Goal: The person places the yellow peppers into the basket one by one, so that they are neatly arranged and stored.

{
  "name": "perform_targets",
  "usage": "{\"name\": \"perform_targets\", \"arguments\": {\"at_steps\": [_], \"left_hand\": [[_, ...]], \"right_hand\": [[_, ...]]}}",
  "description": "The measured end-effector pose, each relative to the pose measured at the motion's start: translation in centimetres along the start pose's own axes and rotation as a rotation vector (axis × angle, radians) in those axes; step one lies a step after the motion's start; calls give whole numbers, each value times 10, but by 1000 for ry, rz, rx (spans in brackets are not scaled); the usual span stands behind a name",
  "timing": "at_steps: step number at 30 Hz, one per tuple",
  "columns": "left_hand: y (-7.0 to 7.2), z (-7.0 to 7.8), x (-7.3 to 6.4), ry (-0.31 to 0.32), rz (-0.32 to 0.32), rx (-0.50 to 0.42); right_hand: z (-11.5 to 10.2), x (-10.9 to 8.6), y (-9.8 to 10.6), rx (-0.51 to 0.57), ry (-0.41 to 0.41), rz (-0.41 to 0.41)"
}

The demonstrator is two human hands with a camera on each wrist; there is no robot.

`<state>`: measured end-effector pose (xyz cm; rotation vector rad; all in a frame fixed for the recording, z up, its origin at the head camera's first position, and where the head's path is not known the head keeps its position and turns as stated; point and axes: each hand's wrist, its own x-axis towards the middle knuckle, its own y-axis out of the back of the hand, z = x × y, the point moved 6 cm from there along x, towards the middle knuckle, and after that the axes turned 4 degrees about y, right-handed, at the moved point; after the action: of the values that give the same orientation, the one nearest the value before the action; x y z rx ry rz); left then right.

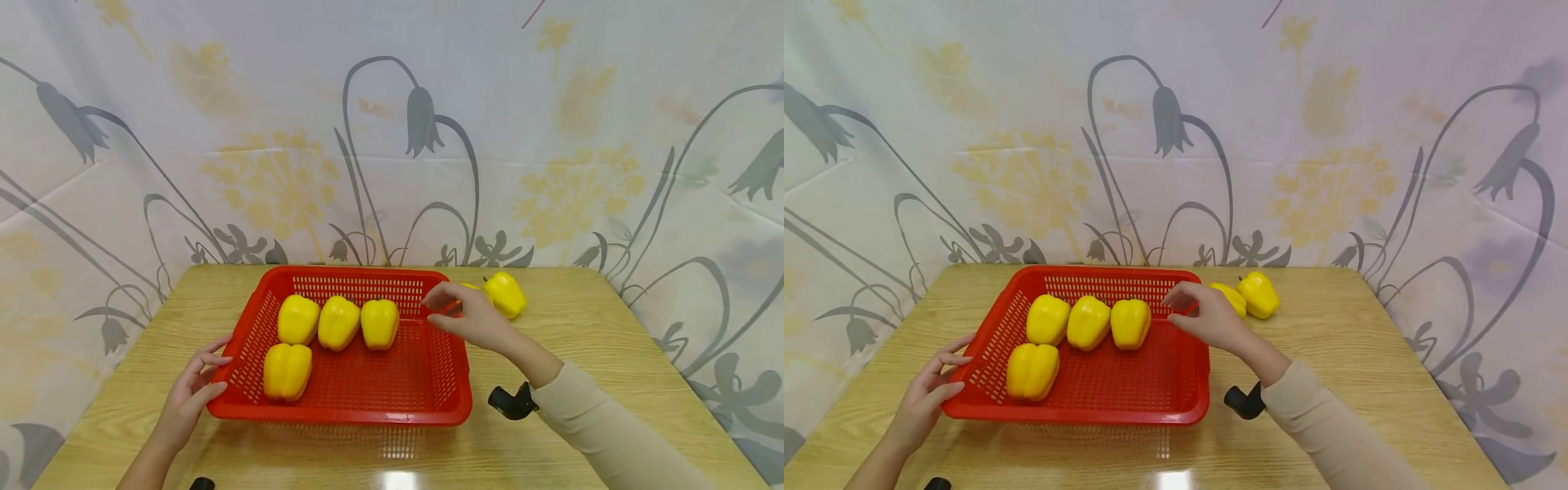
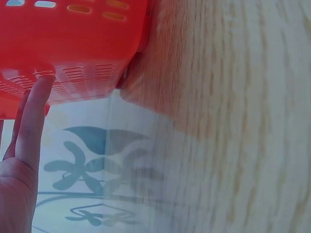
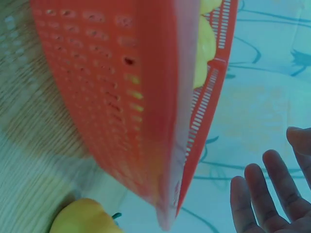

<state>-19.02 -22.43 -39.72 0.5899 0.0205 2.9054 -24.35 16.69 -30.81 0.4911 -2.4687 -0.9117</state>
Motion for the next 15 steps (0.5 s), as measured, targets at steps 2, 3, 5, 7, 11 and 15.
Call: {"name": "perform_targets", "arguments": {"at_steps": [2,3,5,7,11,15], "left_hand": [[0,0,0,-1,0,-2],[0,0,0,-2,1,-2],[0,1,0,-2,3,-2],[0,1,0,-4,6,3],[0,1,0,-8,5,5],[0,0,0,-17,-3,-3]], "right_hand": [[4,-2,4,7,7,22],[6,-4,6,6,7,35],[10,-6,10,3,1,58],[16,-8,13,-3,-11,79],[27,-13,19,-8,-43,118],[39,-16,23,-8,-57,137]]}}
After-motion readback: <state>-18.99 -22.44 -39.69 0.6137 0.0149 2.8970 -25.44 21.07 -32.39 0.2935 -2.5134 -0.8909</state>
